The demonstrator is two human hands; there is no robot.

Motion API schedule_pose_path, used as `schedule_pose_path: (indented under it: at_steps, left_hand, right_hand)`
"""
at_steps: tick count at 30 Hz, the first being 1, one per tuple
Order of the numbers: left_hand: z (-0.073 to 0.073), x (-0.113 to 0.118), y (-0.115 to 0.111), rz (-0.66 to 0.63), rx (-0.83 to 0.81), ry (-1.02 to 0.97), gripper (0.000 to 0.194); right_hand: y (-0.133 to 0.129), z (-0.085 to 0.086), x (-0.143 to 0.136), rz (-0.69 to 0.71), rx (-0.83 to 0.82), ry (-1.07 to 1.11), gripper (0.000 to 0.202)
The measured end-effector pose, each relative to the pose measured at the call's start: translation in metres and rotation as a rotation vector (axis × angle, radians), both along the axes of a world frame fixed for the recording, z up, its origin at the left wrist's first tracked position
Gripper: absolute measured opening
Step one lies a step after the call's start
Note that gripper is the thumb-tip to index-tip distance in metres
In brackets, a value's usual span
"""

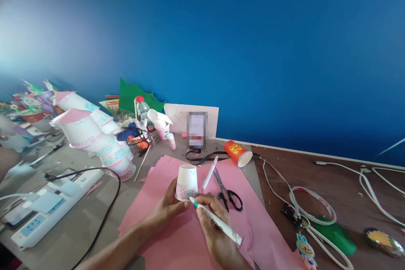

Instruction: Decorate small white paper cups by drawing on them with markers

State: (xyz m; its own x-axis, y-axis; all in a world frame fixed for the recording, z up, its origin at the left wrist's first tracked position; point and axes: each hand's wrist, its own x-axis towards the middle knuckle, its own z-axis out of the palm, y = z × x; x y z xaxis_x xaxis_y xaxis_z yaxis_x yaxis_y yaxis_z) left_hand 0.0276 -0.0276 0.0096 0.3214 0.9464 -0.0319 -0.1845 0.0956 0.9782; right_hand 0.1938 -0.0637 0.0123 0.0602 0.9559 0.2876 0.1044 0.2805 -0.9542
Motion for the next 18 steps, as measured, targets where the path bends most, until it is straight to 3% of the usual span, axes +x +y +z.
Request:
schedule_pose_path:
  at_steps: [12, 18]
  left_hand:
    - [0.0018, 0.0011, 0.0003, -0.007, 0.032, -0.017, 0.075]
    - [0.003, 0.0012, 0.0006, -0.007, 0.006, -0.012, 0.073]
  right_hand:
    - [0.0024, -0.0094, 0.0023, -0.022, -0.105, 0.107, 0.026]
    - [0.0018, -0.0098, 0.0029, 0.004, -0.072, 0.077, 0.024]
